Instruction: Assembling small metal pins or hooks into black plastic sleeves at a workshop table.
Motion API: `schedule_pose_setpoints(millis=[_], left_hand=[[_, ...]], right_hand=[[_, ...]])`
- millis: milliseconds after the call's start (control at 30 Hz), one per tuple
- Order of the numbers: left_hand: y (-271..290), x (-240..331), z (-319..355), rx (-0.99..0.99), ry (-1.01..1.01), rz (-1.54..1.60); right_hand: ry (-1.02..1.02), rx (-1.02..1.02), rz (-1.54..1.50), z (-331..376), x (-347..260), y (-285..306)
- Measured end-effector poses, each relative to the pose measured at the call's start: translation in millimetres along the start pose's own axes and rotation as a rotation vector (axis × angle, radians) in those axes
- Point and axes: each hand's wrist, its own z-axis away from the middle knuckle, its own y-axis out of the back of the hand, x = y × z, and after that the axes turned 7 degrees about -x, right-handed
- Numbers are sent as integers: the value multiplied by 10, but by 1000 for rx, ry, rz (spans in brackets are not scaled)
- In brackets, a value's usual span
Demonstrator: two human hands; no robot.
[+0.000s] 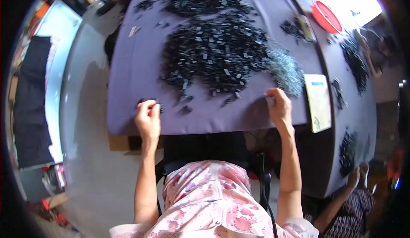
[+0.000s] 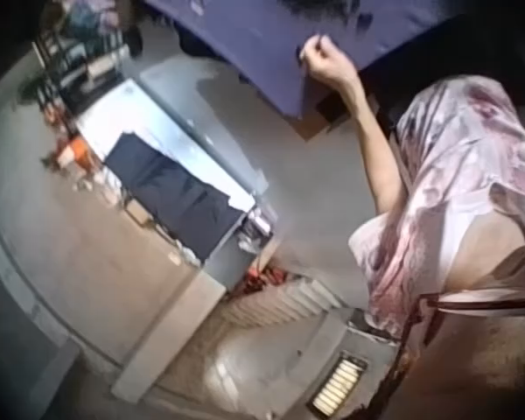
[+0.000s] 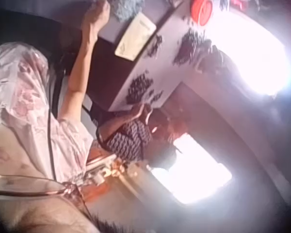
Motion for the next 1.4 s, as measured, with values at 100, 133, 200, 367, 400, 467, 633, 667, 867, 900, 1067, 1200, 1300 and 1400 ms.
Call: schedule_pose_setpoints(millis=[100,133,200,367,400,467,633,667,867,900,1067,1200,1300,1400], left_hand=[[-21,99,-15,22,-34,-58],[-13,163,-5,-34,-17,-135],[-74,336,-7,-69,-63,-199],[-77,152,-11,-64,-139,-339],[-67,98,-17,-54,-156,-332],[-82,64,-21,-34,-168,-349],[-97,37,-21,60,-221,-387],[-103,42,-10,46,-179,-352],[-108,179,0,91,-157,-214],[-128,196,3,137,-282,-233],[-637,1088,211,-179,-336,86],[-1228,1452,396,-511,-147,451],[-1537,1585,449,-645,7,532],[-1716,1575,464,-704,23,636]], right_hand=[[44,33,-16,20,-1,75],[71,50,7,22,42,51],[11,54,-56,59,116,71],[-42,1,0,116,110,169],[-39,0,-3,129,97,173],[56,16,-2,146,59,162],[118,60,102,61,90,33],[120,61,96,56,85,31],[111,18,172,68,59,54],[129,61,95,76,95,47],[38,-49,-389,164,60,106],[-123,-184,-683,226,-39,114],[-196,-239,-867,299,-65,107],[-171,-233,-946,335,-57,93]])
